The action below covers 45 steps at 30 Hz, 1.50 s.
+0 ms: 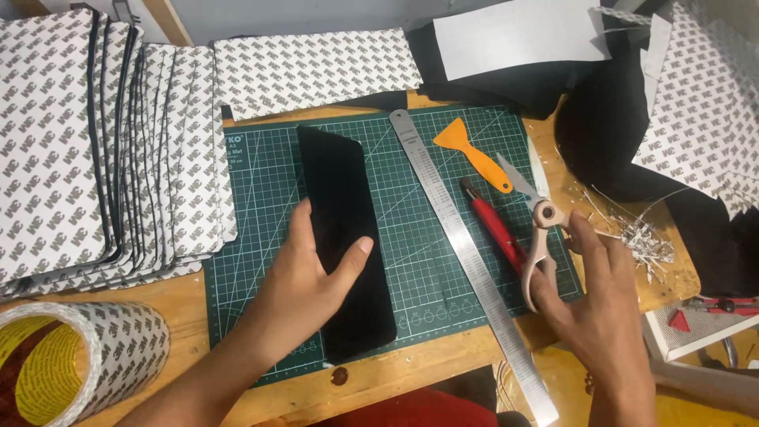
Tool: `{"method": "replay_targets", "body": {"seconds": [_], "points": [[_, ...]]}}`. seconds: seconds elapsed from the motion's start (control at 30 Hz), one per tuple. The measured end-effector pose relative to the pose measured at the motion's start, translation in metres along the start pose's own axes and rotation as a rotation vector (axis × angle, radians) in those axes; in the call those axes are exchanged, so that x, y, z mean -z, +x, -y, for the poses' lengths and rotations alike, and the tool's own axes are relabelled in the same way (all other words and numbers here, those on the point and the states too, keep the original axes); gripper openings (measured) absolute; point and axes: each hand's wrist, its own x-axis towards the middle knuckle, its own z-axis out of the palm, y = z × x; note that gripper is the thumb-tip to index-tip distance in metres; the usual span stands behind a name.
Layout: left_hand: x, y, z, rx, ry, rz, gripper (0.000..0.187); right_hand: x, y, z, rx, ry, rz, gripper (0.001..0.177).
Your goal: Cut and trim black adhesive material using a ruler, utility knife, and scissors.
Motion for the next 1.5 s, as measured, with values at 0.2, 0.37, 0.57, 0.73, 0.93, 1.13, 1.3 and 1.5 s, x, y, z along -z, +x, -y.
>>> {"method": "replay_targets", "body": {"seconds": [0.2,0.37,0.57,0.73,0.93,1.13,1.3,1.5], "points": [[-0.003,0.006,0.017,-0.466,0.369,-0.38,0.087,-0.023,0.001,-0.019,0.321,-0.171,-0.162,0.091],[-0.002,0.012,0.022,-0.942,0.112,-0.426,0.036,-0.017,0.013,0.006,0.552,-0.078,-0.186,0.087],[0.003,0.012,0.022,-0.767,-0.237,-0.095,0.037,-0.008,0.06,0.063,0.397,1.544,0.904,0.072],[0.006,0.022,0.031,-0.74,-0.555,-0.114,0.031,-0.023,0.081,0.088,0.384,1.699,1.248,0.094],[0.011,0.026,0.027,-0.576,-0.829,0.089,0.032,-0.033,0.087,0.106,0.407,1.59,1.349,0.094],[0.014,0.02,0.021,-0.554,-0.818,0.151,0.026,-0.038,0.082,0.098,0.495,1.462,1.285,0.087],[0.015,0.021,0.022,-0.532,-0.831,0.165,0.016,-0.026,0.083,0.1,0.382,1.487,1.328,0.099],[0.015,0.029,0.026,-0.564,-0.896,0.15,0.009,-0.025,0.085,0.1,0.335,1.487,1.437,0.105]]}}
